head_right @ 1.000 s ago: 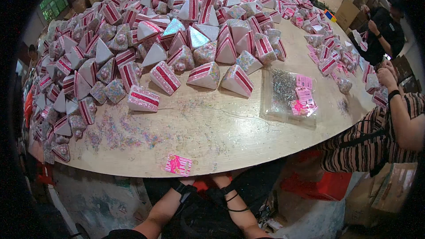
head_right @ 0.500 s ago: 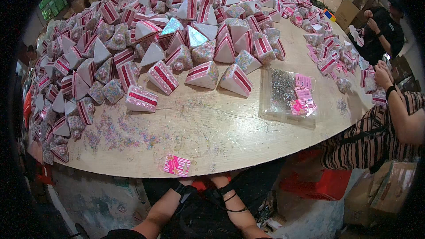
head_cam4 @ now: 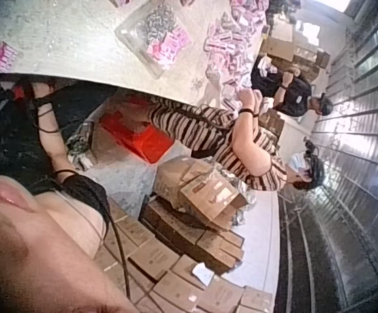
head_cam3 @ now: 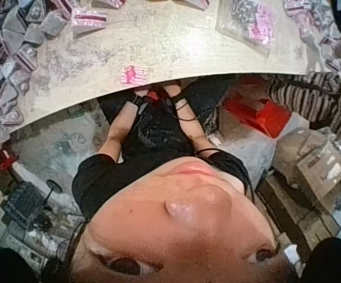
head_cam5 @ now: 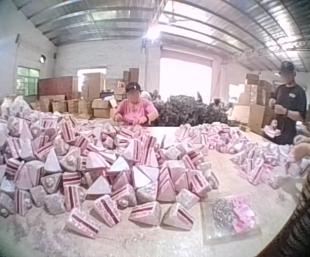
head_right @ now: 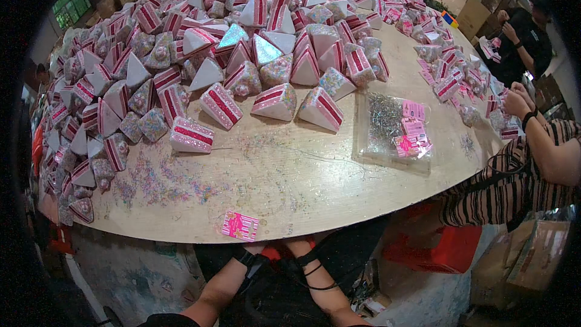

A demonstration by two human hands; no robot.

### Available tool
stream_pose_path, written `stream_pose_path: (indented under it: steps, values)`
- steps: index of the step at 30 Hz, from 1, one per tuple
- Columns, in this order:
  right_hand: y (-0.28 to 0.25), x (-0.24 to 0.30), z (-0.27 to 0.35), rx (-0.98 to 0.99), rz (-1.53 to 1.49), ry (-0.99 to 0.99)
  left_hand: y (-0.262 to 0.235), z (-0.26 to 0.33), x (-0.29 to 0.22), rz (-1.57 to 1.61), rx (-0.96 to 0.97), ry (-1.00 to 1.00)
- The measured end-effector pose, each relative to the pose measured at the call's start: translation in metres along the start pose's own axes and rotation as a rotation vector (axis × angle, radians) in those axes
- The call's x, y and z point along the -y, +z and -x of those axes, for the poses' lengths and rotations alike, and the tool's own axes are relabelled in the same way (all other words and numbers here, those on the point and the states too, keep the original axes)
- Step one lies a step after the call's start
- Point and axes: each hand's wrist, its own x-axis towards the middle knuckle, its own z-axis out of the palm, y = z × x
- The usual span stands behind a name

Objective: Assembling and packaging triangular cake-slice-shaped boxes filled with colorful decorative foam beads.

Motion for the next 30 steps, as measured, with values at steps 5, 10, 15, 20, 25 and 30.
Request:
stream_pose_path:
  steps: [5,10,15,20,25,30]
  values:
    - [-0.050,0.015,-0.040,0.990,-0.120,0.516,0.013,0.004,-0.022,-0.196,0.002,-0.080]
    - [-0.068,0.033,-0.049,0.540,-0.198,0.349,0.048,0.006,-0.032,-0.266,-0.055,-0.100]
    - [-0.157,0.116,-0.139,0.481,-0.371,0.235,-0.111,0.007,0.041,0.627,0.032,-0.154]
    - [-0.254,0.143,-0.184,0.280,-0.466,0.136,-0.044,-0.003,0.090,0.359,-0.097,-0.104]
    - [-0.316,0.103,-0.245,-0.127,0.011,0.020,-0.027,0.000,0.066,0.268,-0.038,-0.110]
    - [-0.320,0.011,-0.296,-0.506,0.271,0.139,0.000,-0.008,0.044,0.151,0.043,-0.121]
